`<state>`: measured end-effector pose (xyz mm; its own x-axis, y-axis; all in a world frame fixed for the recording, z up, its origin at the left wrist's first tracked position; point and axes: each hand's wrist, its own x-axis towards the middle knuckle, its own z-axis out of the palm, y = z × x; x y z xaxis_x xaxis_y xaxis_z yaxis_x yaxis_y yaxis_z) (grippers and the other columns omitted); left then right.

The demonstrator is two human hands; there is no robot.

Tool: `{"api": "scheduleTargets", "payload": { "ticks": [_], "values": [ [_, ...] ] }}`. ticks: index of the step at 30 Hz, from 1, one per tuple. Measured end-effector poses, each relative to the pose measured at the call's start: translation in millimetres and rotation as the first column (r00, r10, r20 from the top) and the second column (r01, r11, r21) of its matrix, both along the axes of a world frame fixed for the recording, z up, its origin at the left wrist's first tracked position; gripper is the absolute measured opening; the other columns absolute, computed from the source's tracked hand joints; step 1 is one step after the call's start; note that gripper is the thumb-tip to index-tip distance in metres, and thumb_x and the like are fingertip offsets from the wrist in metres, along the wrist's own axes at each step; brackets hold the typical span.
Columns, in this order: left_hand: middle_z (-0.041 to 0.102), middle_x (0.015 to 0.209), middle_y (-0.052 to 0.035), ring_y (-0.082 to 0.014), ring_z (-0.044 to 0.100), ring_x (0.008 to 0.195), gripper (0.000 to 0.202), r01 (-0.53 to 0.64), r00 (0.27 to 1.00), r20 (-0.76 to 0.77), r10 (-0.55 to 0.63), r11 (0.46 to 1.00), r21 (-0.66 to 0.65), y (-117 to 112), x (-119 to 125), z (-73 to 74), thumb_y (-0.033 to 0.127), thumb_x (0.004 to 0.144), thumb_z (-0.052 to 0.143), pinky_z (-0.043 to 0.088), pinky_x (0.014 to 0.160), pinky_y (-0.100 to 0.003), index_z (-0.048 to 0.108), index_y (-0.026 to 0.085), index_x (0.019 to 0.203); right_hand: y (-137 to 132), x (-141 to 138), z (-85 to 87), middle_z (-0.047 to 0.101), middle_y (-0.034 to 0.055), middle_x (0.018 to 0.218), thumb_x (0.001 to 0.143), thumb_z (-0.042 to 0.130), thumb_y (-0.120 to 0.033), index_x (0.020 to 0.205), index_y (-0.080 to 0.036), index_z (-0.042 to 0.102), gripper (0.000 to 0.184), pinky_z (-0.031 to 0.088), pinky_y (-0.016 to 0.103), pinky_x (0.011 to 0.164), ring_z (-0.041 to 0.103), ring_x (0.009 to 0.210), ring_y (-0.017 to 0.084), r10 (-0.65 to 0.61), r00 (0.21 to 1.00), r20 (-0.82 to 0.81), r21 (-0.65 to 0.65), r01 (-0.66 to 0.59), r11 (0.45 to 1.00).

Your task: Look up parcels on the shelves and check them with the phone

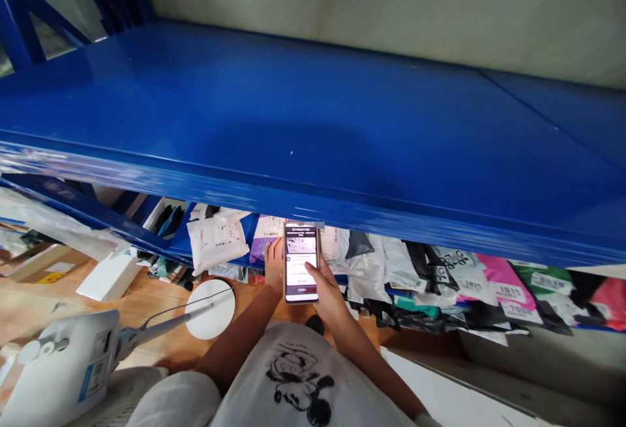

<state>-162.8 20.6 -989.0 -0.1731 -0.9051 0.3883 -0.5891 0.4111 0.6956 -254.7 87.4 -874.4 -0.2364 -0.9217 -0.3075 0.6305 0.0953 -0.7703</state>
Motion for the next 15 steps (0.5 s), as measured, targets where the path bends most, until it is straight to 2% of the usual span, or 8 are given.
{"api": "scheduleTargets", "payload": {
  "ticks": [5,8,11,15],
  "values": [
    [0.056,0.133,-0.0165,-0.0311,0.049,0.126,0.036,0.030,0.996,0.084,-0.025,0.998,-0.058,0,-1,1.1,0.021,0.089,0.048,0.040,0.108,-0.053,0.061,0.018,0.123,4,-8,4.2,0.078,-0.0014,0.100,0.067,0.085,-0.033,0.108,-0.030,0.067,0.045,0.056,0.047,0.091,0.069,0.105,0.033,-0.044,0.997,0.058,0.023,0.043,0.999],
    [0.055,0.134,-0.0188,-0.0338,0.047,0.127,0.038,0.048,0.986,0.167,-0.023,0.988,-0.145,0,-2,-1.6,0.023,0.089,0.051,0.039,0.106,-0.055,0.061,0.016,0.125,5,-14,6.2,0.078,-0.0012,0.097,0.064,0.085,-0.030,0.105,-0.030,0.067,0.045,0.057,0.047,0.088,0.071,0.101,0.034,-0.069,0.995,0.075,0.040,0.066,0.997],
    [0.055,0.133,-0.0201,-0.0348,0.047,0.126,0.036,0.051,0.974,0.227,0.006,0.968,-0.244,0,-3,-2.4,0.024,0.089,0.054,0.040,0.104,-0.054,0.063,0.015,0.122,5,-19,7.3,0.079,-0.0010,0.093,0.062,0.084,-0.027,0.103,-0.028,0.068,0.044,0.059,0.043,0.079,0.073,0.090,0.032,-0.091,0.993,0.071,0.063,0.087,0.994],
    [0.054,0.133,-0.0212,-0.0352,0.046,0.127,0.038,0.051,0.962,0.271,0.031,0.956,-0.290,1,-3,0.7,0.022,0.086,0.058,0.040,0.104,-0.054,0.062,0.014,0.123,5,-23,9.0,0.079,-0.0010,0.092,0.061,0.082,-0.025,0.101,-0.028,0.070,0.042,0.059,0.037,0.069,0.074,0.080,0.029,-0.121,0.991,0.062,0.070,0.117,0.991]
  ]
}}
